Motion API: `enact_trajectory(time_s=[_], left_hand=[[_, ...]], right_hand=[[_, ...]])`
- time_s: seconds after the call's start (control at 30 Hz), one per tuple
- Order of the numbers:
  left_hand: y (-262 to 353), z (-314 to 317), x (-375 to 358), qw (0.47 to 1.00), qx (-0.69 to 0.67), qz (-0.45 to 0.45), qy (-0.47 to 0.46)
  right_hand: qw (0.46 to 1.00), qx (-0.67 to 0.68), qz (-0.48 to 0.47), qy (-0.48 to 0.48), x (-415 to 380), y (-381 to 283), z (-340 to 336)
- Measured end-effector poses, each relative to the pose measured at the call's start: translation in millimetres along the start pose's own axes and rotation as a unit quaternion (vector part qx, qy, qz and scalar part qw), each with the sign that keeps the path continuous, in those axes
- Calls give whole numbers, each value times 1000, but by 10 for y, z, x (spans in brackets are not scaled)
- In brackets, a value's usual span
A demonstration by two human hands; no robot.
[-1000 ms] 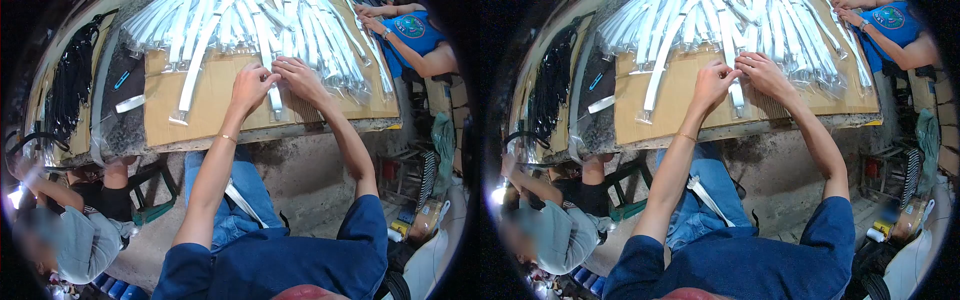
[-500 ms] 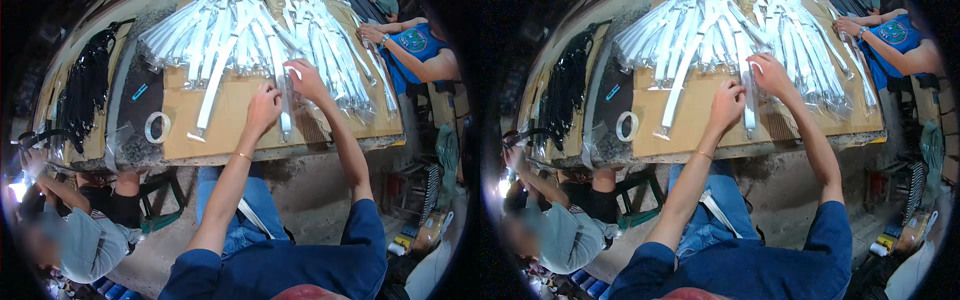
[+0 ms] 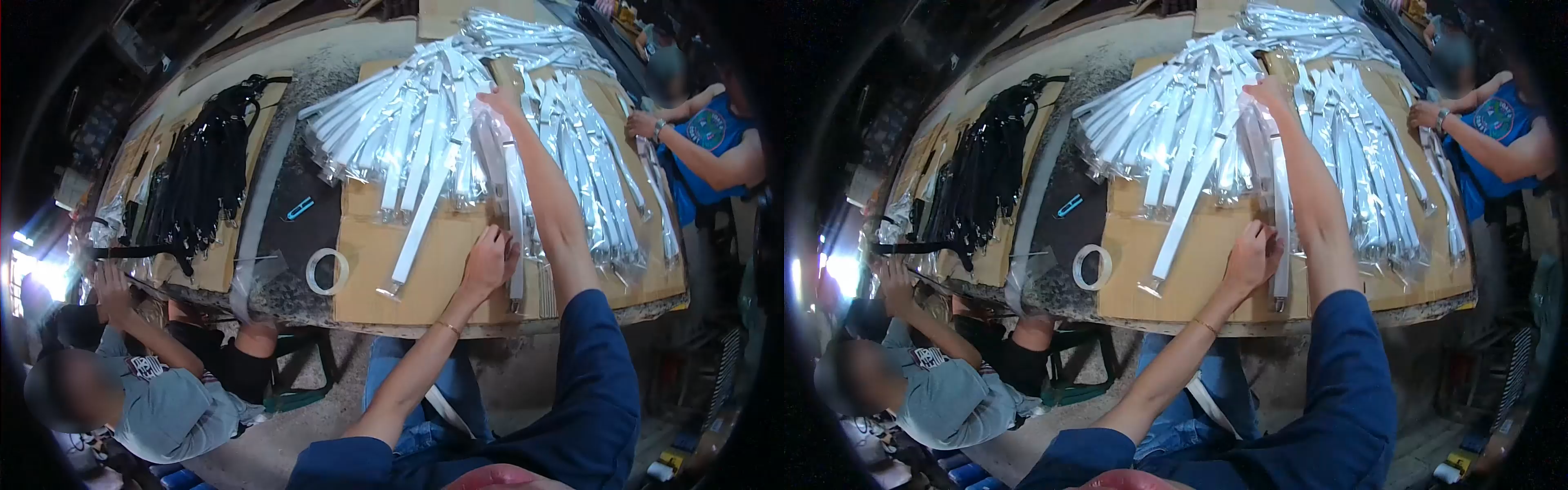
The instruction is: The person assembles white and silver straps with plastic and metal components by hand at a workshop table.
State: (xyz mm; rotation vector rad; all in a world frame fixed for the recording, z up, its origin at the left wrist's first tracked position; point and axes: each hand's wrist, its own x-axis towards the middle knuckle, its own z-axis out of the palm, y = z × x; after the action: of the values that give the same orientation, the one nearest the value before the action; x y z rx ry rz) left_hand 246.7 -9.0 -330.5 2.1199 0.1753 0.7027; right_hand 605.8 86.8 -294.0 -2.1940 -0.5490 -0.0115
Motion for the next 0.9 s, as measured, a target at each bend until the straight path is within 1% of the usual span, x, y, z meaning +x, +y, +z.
enact_trajectory(time_s=[0.03, 0.07, 0.1, 0.13, 0.17, 0.2, 0.23, 0.27, 0.3, 0.37, 0.4, 0.43, 0.5, 0.53, 0.57, 0.63, 0.67, 0.7, 0.77, 0.83, 0.9], left_hand=[[-13, 12, 2, 1000, -4, 5, 8], [-16, 18, -8, 1000, -1, 8, 22], [-30, 40, -6, 999, 2, 14, 35], [-20, 43, 12, 999, -5, 23, 38], [-3, 38, -1, 999, -5, 9, 41], [12, 40, -23, 999, -4, -3, 43], [-33, 80, -45, 999, -9, 6, 42], [-86, 107, -54, 998, -21, 29, 58], [-15, 34, -38, 995, -31, 51, 74], [125, -93, -77, 993, -39, 65, 87], [381, -319, -51, 983, -11, 117, 139], [615, -560, -29, 967, 20, 166, 191], [942, -996, 32, 935, 120, 136, 305], [899, -1128, 116, 935, 123, 132, 306], [848, -1255, 231, 943, 117, 109, 292], [590, -1447, 226, 950, 113, 87, 276], [262, -1474, 191, 996, -37, -33, 76], [11, -1498, 166, 963, -184, -150, -129], [-212, -1553, -113, 949, -265, -136, -105], [-378, -1761, -419, 928, -223, -235, -185], [-394, -1921, -778, 915, -301, -209, -170]], right_hand=[[1000, -5, -8, 3, 15, -73, -122], [993, 101, -41, -46, -33, -110, -266], [972, 205, -74, -92, -156, -192, -465], [959, 256, -63, -99, -544, -550, -779], [962, 250, -67, -90, -700, -727, -999], [954, 273, -78, -94, -821, -850, -1197], [945, 297, -90, -99, -977, -1017, -1400], [947, 279, -130, -93, -1134, -1194, -1596], [947, 278, -135, -84, -1239, -1289, -1754], [935, 282, -185, -108, -1392, -1483, -2047], [946, 238, -199, -93, -1465, -1561, -2176], [945, 236, -207, -90, -1573, -1669, -2310], [949, 195, -233, -77, -1851, -1860, -2463], [929, 255, -248, -101, -1917, -1911, -2477], [929, 256, -247, -105, -1978, -1974, -2493], [902, 319, -266, -116, -2077, -2138, -2531], [883, 360, -267, -136, -2114, -2238, -2554], [882, 363, -270, -135, -2131, -2301, -2561], [873, 387, -269, -124, -2089, -2419, -2545], [877, 371, -270, -146, -2000, -2434, -2539], [880, 398, -239, -99, -1992, -2486, -2476]])
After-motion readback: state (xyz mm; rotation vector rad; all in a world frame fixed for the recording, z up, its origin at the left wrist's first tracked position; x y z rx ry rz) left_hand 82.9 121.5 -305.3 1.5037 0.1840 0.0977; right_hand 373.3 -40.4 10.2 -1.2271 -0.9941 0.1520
